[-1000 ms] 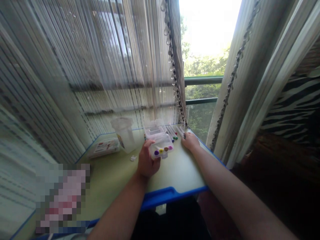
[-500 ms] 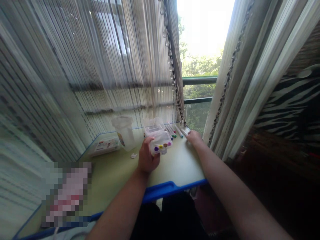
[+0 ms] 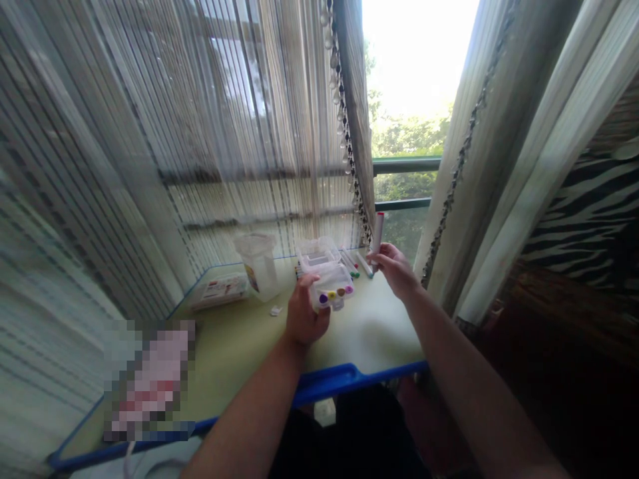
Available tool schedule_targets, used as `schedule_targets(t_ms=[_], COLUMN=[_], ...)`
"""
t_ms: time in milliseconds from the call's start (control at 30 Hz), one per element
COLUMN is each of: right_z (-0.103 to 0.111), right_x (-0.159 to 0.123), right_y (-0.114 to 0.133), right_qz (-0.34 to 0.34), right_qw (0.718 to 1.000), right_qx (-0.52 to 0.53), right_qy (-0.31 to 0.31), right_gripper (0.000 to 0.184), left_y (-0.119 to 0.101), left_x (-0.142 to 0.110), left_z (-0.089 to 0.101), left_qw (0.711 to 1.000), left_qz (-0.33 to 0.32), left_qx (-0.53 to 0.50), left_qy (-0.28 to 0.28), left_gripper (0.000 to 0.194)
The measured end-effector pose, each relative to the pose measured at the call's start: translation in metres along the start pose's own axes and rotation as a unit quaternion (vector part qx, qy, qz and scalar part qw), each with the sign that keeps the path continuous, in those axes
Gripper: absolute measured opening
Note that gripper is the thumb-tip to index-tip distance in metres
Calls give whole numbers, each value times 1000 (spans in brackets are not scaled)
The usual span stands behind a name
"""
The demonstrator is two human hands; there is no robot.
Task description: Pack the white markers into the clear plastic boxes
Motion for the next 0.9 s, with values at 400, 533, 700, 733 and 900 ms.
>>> schedule_targets(t_ms=[400, 533, 700, 733, 900], right_z=[-16, -22, -24, -26, -36], right_x=[-42, -57, -75, -78, -86], right_y=[48, 62, 85, 87, 83], right_qz=[131, 234, 345, 358, 390], right_qw=[964, 962, 929, 923, 904], right_qx=[221, 75, -42, -56, -103], right_qy=[61, 115, 128, 131, 141], right_gripper=[24, 18, 18, 20, 32], left_y=[-3, -4, -6, -6, -6], left_x=[-1, -1, 0, 0, 0], left_z=[-5, -6, -8, -8, -7], left_qw=[1000, 1000, 999, 999, 999], left_qz=[-6, -12, -17, -20, -24], left_qx=[3, 11, 18, 19, 25], left_qy=[16, 23, 27, 29, 30], left_gripper=[43, 43, 41, 41, 40])
Point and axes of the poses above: each hand's wrist, its own x-axis towards the middle knuckle, its own z-axis out of the back of the hand, y = z × x, the point moved 7 cm from there along x, towards the middle knuckle, and after that the axes turned 5 degrees about -y, right-handed, at the moved point
